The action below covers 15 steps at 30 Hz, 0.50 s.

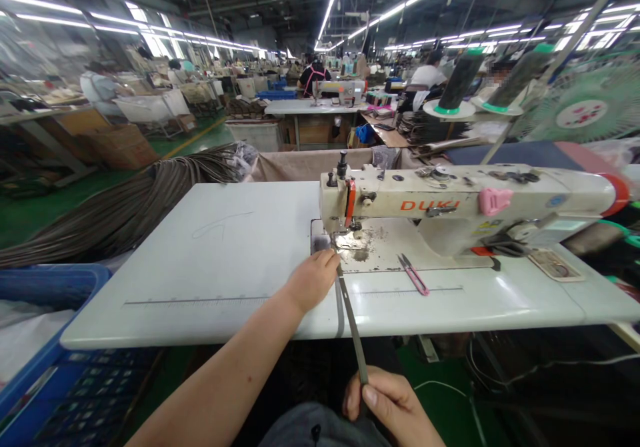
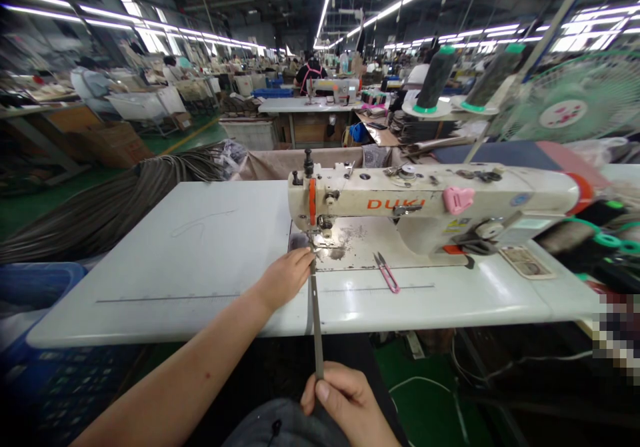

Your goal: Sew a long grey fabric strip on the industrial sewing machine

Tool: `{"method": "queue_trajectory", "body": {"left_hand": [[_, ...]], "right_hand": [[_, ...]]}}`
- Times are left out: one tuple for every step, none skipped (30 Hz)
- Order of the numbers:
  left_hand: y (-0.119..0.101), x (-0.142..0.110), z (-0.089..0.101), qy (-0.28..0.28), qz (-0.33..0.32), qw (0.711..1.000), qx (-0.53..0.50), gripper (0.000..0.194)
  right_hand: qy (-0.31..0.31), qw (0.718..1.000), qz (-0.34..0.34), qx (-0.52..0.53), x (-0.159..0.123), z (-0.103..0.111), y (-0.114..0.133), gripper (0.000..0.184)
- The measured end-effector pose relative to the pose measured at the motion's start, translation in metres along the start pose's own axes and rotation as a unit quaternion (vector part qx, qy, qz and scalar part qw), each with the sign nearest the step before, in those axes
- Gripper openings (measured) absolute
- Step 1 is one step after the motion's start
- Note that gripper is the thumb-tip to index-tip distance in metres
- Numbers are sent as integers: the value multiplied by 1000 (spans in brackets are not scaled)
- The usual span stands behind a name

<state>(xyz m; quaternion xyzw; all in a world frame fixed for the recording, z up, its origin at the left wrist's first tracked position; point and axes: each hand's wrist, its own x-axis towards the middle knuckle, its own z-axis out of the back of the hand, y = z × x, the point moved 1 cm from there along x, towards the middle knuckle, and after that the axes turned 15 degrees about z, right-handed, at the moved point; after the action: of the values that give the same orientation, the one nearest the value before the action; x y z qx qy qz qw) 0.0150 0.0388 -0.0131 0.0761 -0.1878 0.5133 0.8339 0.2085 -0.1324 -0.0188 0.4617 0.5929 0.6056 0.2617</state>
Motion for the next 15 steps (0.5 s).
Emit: {"method": "queue_trajectory", "body": {"left_hand": [[0, 0, 0, -2, 0, 1000, -2, 19], [0, 0, 0, -2, -2, 1000, -3, 20], [0, 0, 1, -1, -7, 1000, -1, 20], [0, 0, 1, 2, -13, 1000, 2, 19], [-1, 0, 1, 5, -18, 1000, 7, 19], [-1, 0, 1, 7, -21, 1000, 12, 19], [-1, 0, 1, 7, -21, 1000, 16, 20], [-1, -1, 0, 6, -20, 1000, 18, 20], [-1, -1, 0, 4, -21, 1000, 20, 21], [-1, -1, 0, 4, -26, 999, 23, 20], [-1, -1, 0, 4, -34, 999, 27, 20], [-1, -1, -1, 4, -42, 999, 32, 19], [-1, 0, -1, 4, -45, 998, 37, 19], [-1, 0, -1, 2, -42, 998, 42, 20], [-1, 0, -2, -1, -35, 998, 45, 21]], "right_hand": [[-2, 1000, -5, -4, 0, 0, 1, 47], [-2, 1000, -9, -7, 1, 0, 1, 47], [-1, 1000, -11, -8, 1, 1, 1, 47], [4, 1000, -10, -9, 1, 2, 1, 47], [7, 1000, -9, -10, 2, 3, -1, 48], [13, 1000, -7, -10, 2, 4, -2, 48], [19, 1000, -5, -10, 2, 5, -5, 48], [24, 1000, -3, -11, 2, 6, -7, 48], [28, 1000, 2, -11, 2, 6, -10, 48], [31, 999, 9, -12, 2, 7, -12, 48], [34, 999, 16, -15, 3, 7, -13, 49], [37, 999, 26, -16, 4, 7, -13, 50], [35, 999, 32, -17, 4, 6, -12, 51], [31, 999, 31, -19, 5, 5, -11, 52], [28, 999, 27, -18, 5, 4, -8, 53]]}}
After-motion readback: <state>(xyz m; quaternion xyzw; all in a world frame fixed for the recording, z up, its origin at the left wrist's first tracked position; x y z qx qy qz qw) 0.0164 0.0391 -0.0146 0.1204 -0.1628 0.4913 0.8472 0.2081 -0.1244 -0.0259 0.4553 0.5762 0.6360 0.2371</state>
